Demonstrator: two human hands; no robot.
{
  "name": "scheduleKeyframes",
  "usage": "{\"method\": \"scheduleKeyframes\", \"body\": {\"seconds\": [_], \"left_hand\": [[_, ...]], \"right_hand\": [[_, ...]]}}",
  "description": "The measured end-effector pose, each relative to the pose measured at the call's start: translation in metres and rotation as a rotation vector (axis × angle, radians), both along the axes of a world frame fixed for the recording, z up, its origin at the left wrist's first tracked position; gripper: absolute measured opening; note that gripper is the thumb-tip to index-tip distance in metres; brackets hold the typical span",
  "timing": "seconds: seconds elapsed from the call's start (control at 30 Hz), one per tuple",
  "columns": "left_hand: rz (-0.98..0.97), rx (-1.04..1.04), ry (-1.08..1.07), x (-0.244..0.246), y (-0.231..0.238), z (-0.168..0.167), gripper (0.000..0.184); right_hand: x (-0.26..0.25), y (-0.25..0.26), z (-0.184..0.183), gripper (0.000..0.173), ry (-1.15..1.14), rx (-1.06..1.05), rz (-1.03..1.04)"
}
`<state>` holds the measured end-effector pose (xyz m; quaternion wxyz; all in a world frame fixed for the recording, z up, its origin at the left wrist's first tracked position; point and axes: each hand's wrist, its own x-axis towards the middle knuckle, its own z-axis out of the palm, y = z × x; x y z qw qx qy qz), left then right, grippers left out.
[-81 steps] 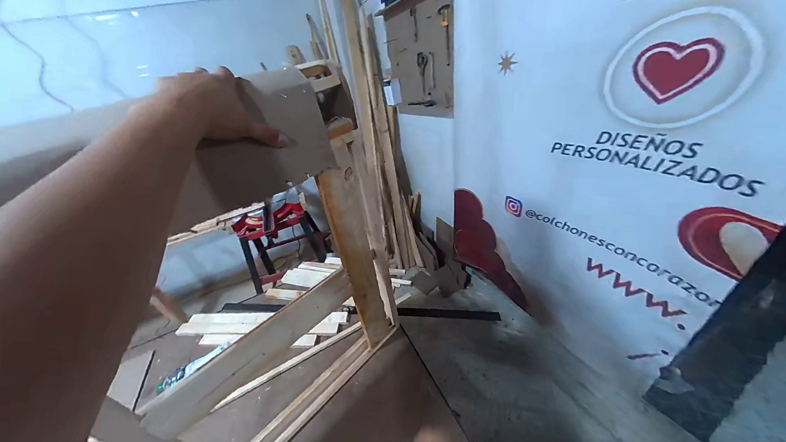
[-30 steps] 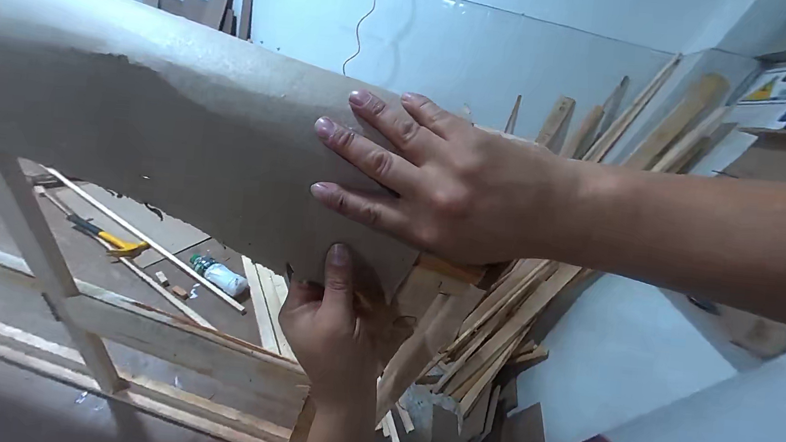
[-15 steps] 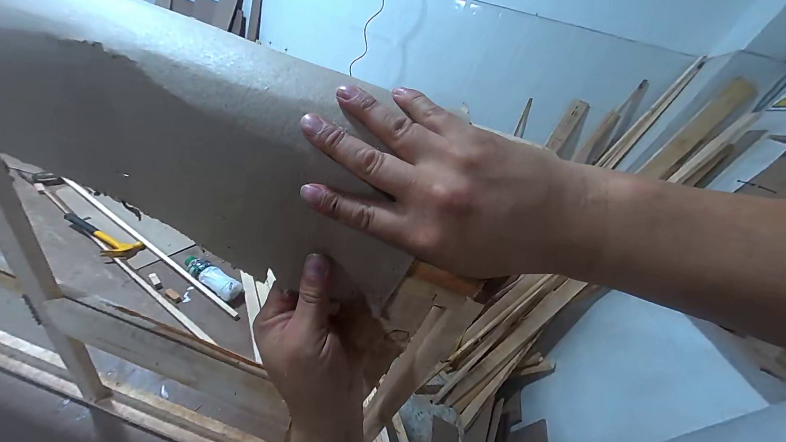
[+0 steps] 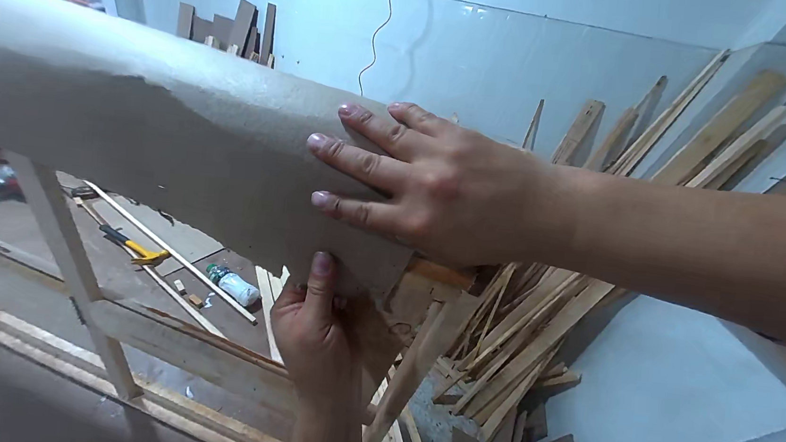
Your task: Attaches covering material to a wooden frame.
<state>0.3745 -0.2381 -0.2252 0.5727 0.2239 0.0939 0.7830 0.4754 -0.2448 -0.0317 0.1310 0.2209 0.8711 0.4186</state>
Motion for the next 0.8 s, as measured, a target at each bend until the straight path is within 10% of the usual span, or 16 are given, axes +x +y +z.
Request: {"method": "scheduleKeyframes", "body": {"seconds": [0.13,0.4,0.6,0.8], "left_hand": [[-0.038,0.041,0.254,-0.014,0.013,-0.007,0.024],[-0.31,0.245,0.431,-0.051,0.036,-0.026,0.02],[-0.384,0.304,0.487,-0.061,0.035,-0.019,0.024],[-0.431,0.384,0.425,-0.055,0.04,-0.013,0.014]], "right_hand": [[0.012,-0.007,0.0,0.065,0.143,-0.019,-0.081],[0.01,-0.1,-0.106,0.029,1.292,0.333,-0.412],[-0.045,-0.064,-0.099,0.039,1.513,0.27,-0.71],[-0.048,-0.061,-0.044,0.049,1.134,-0.091,-1.062]]}}
